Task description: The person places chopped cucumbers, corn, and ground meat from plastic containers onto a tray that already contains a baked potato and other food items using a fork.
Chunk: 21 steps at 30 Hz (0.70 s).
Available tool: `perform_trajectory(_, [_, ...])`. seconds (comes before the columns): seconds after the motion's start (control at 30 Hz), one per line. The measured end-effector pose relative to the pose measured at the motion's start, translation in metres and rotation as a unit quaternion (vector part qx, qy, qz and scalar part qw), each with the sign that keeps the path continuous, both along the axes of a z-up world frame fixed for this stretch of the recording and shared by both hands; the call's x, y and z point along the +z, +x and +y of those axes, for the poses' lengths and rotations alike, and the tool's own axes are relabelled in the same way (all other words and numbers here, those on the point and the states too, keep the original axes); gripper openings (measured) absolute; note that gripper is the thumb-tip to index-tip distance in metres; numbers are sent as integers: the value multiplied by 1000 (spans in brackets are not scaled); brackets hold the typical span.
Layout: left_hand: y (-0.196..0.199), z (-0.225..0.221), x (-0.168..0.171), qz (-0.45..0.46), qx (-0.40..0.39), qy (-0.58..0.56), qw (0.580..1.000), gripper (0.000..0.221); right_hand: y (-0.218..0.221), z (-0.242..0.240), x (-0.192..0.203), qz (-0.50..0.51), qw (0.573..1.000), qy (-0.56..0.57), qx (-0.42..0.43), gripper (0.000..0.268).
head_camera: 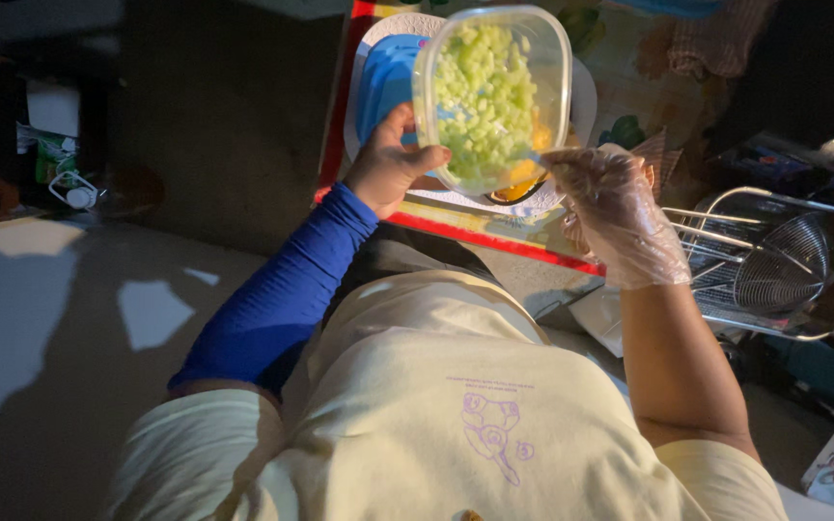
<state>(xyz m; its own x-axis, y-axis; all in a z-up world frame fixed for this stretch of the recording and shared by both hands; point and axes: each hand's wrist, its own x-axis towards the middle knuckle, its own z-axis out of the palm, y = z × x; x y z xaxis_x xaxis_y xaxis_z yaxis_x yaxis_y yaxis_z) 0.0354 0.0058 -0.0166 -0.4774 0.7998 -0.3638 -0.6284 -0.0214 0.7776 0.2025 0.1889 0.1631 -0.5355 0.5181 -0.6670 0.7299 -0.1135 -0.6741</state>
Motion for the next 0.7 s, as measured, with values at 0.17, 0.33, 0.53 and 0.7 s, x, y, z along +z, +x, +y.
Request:
perform_trajectory(0.17, [-19,-6,-2,34,21,10,999,60,18,17,-35,116,985,120,40,19])
perform_trajectory(0.33, [-55,-19,13,-26,32,0,999,59,25,26,-66,139,986,61,-61,18])
perform_trajectory(0.53, [-104,-35,36,-20,10,-22,1000,60,20,11,-86,14,976,-2,-216,21])
perform_trajectory(0.7, [-134,-43,55,-27,-25,-13,999,58,33,12,-166,47,974,95,-198,19])
